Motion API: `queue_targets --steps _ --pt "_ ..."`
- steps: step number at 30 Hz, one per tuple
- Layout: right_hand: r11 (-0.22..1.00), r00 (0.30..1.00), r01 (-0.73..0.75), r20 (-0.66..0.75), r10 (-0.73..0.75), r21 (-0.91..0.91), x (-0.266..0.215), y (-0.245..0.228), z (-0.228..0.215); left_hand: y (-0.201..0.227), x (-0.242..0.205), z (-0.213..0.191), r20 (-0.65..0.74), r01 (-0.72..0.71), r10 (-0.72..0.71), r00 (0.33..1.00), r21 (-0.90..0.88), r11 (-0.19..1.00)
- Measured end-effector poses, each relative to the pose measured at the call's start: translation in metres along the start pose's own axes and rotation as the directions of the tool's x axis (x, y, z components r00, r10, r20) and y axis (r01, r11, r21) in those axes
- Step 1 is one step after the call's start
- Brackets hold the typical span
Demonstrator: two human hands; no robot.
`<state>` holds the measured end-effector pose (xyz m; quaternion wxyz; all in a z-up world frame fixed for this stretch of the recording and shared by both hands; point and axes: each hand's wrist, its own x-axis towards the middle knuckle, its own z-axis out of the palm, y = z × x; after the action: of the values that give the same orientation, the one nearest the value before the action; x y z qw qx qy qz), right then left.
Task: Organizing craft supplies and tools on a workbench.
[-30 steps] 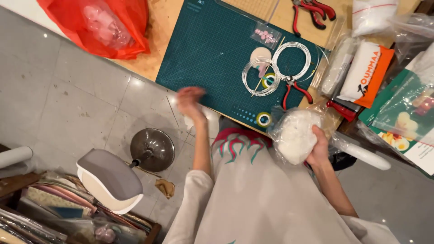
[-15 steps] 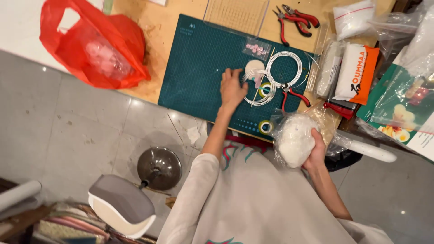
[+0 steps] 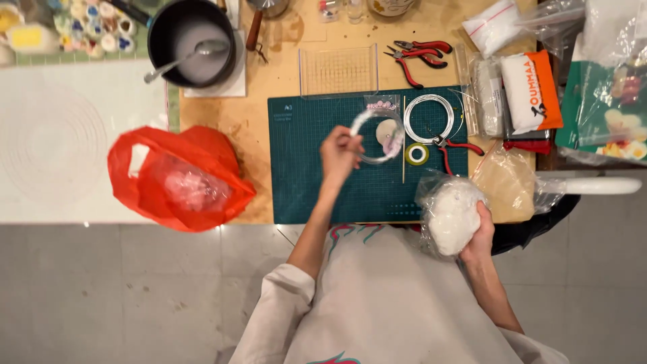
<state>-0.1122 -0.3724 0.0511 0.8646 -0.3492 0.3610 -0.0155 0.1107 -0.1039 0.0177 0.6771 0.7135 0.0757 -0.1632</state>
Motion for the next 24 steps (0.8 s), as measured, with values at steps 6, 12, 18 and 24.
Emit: queue_targets --steps 6,12,18,24 --pt "0.986 0.982 -0.156 0.098 0.161 -0.059 0.027 0.042 0.061 0.018 0.008 -0.089 -0.030 -0.054 0.046 0.999 -0.481 0.875" --pt "0.852 0.948 -0.160 0.161 0.273 -0.499 0.072 0.118 0.163 0.043 0.000 -0.131 -0.170 -0.153 0.078 0.982 -0.490 0.858" --pt "0.678 0.954 0.115 0.270 0.127 -0.726 0.094 0.173 0.224 0.049 -0.008 -0.156 -0.111 -0.105 0.050 0.992 -0.562 0.820" --pt "0.818 0.963 0.204 0.262 -0.069 -0.537 0.105 0.099 0.227 0.061 -0.018 -0.159 0.028 0.001 0.016 0.999 -0.532 0.847"
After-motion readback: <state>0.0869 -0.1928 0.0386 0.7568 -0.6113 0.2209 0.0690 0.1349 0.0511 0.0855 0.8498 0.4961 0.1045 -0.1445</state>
